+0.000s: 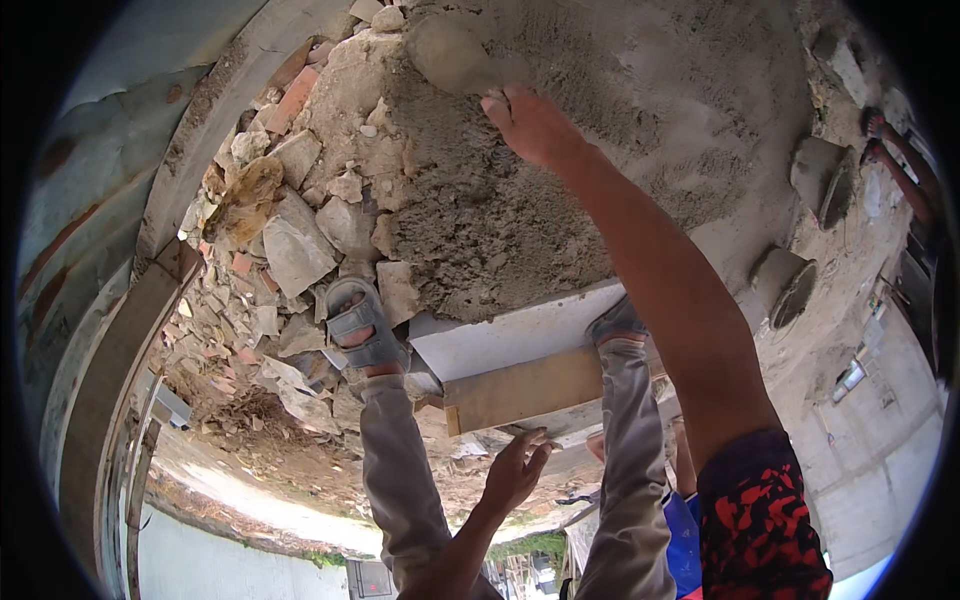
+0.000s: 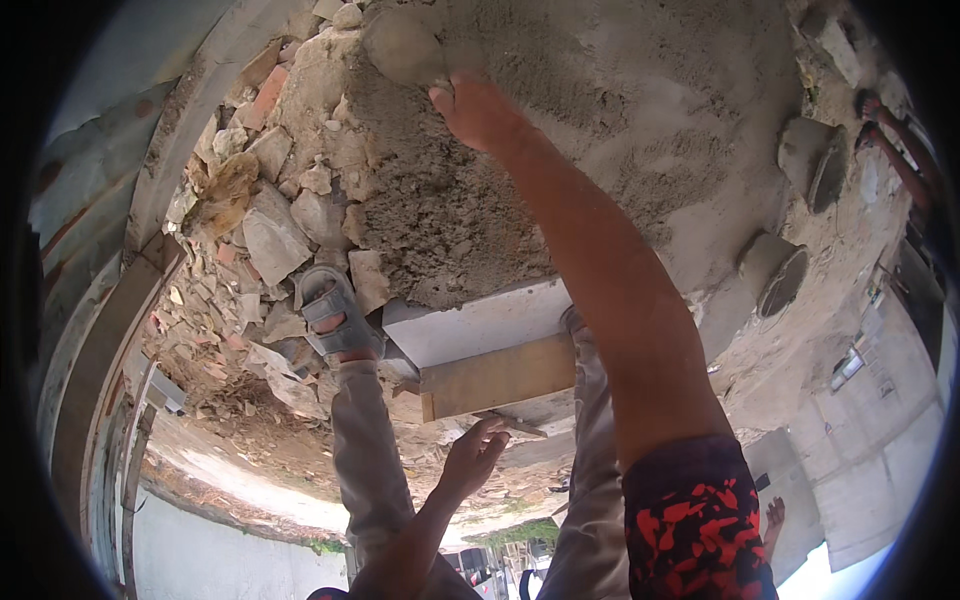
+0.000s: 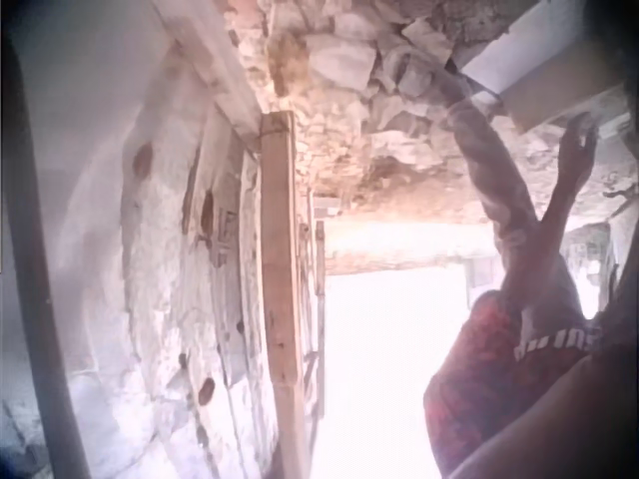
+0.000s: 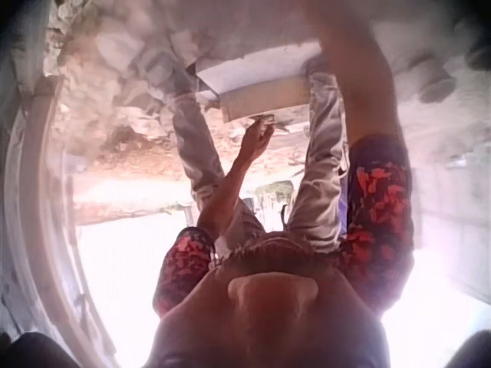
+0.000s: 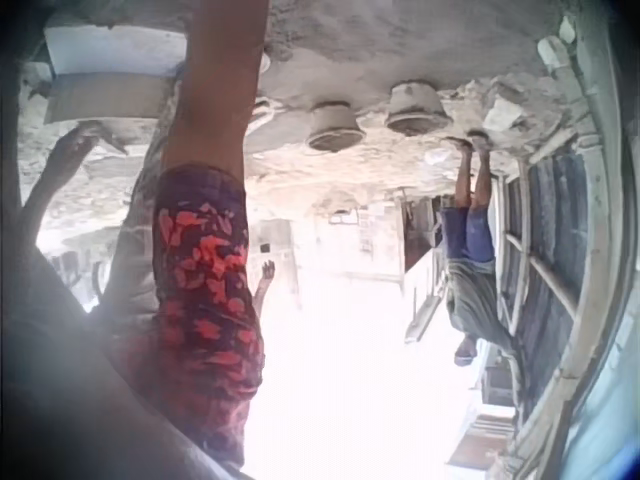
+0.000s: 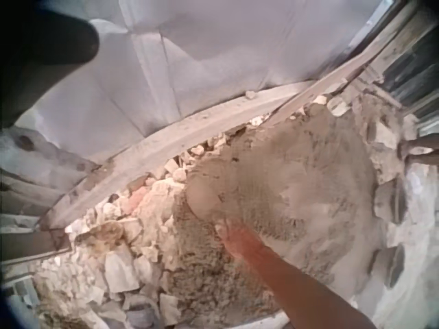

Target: The person applies wet cement to a surface using a trowel and a bucket, smoothing and spreading the mixture across the work area.

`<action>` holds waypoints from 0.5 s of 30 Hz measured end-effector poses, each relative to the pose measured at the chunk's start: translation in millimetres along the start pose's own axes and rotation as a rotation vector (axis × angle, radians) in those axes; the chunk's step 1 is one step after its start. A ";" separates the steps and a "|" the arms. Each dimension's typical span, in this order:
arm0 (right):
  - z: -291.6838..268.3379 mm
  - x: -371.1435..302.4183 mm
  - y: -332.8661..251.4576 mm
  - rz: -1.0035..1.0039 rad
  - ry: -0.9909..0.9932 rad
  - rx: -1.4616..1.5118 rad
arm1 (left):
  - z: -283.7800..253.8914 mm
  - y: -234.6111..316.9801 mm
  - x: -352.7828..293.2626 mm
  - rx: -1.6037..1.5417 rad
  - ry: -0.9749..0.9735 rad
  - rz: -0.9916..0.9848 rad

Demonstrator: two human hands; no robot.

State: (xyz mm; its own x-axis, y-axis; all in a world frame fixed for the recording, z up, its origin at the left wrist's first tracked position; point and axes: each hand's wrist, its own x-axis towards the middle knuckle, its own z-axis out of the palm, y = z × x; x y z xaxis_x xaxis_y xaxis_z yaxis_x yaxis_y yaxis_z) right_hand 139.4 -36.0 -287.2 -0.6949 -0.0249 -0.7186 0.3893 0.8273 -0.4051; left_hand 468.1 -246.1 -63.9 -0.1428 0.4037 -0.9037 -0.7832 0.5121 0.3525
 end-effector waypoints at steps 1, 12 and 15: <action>-8.1 -7.3 0.4 -0.012 0.006 -0.013 | -5.8 4.0 3.3 -0.096 0.025 -0.086; -123.9 54.7 66.4 0.018 0.260 -0.606 | 3.1 7.3 13.4 -0.138 0.014 0.054; -109.1 42.9 53.5 0.151 0.252 -0.107 | -1.9 6.2 11.1 -0.149 0.025 0.060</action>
State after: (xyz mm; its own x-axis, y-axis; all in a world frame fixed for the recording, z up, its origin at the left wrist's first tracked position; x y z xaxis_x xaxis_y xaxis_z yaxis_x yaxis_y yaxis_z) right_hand 64.4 68.5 -278.0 -0.7675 0.2313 -0.5979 0.4427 0.8658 -0.2333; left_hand 460.5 -239.9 -72.2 -0.2056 0.4099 -0.8886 -0.8536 0.3689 0.3677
